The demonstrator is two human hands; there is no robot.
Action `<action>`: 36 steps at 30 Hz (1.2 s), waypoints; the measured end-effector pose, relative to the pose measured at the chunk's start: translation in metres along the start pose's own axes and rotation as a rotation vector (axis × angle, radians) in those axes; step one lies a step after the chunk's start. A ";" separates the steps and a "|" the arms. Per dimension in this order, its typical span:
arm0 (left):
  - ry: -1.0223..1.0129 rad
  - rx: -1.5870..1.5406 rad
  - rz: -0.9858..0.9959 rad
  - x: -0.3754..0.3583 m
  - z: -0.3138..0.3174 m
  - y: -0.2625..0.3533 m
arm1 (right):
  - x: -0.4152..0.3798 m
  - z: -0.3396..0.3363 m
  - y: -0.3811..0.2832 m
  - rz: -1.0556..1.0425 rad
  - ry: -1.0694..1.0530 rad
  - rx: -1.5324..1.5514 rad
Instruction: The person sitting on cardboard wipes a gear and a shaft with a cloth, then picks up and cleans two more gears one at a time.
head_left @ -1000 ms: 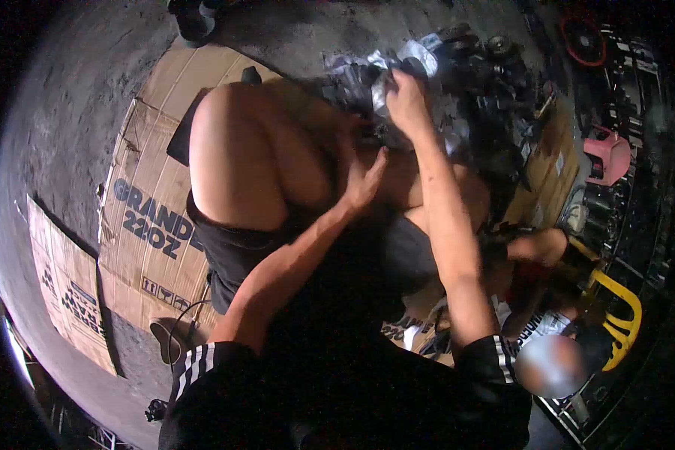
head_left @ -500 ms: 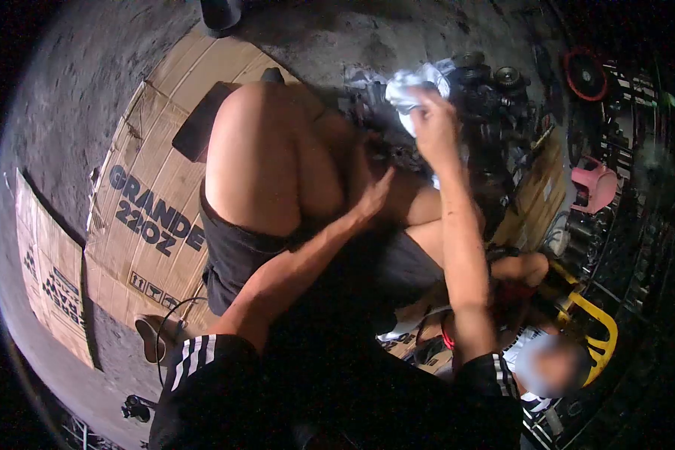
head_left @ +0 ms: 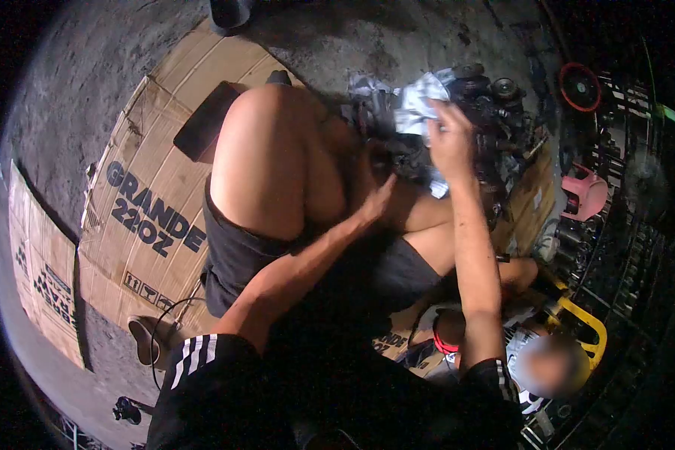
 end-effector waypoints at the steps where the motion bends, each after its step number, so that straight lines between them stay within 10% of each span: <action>1: 0.018 0.007 0.033 -0.001 0.000 -0.002 | -0.002 0.013 -0.002 -0.029 -0.135 -0.084; 11: -0.491 -0.149 -0.255 -0.015 0.006 -0.027 | 0.018 -0.026 0.013 -0.050 -0.116 -0.032; 13: -0.101 -0.082 -0.081 0.025 -0.022 0.071 | 0.040 -0.023 0.004 -0.024 -0.146 -0.004; 26: -0.108 0.221 0.096 0.022 -0.026 0.061 | 0.047 0.071 -0.057 -0.903 -0.769 -0.678; 36: -0.120 0.163 0.127 0.034 -0.036 0.078 | 0.033 0.079 -0.057 -0.837 -0.631 -0.574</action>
Point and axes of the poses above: each hand's wrist, its own x-axis towards the middle knuckle, its own z-axis out of the palm, y = z × x, the point moved 3 cm from there along x, towards the middle knuckle, and after that the axes turned 3 degrees about -x, right-handed, at the moved point
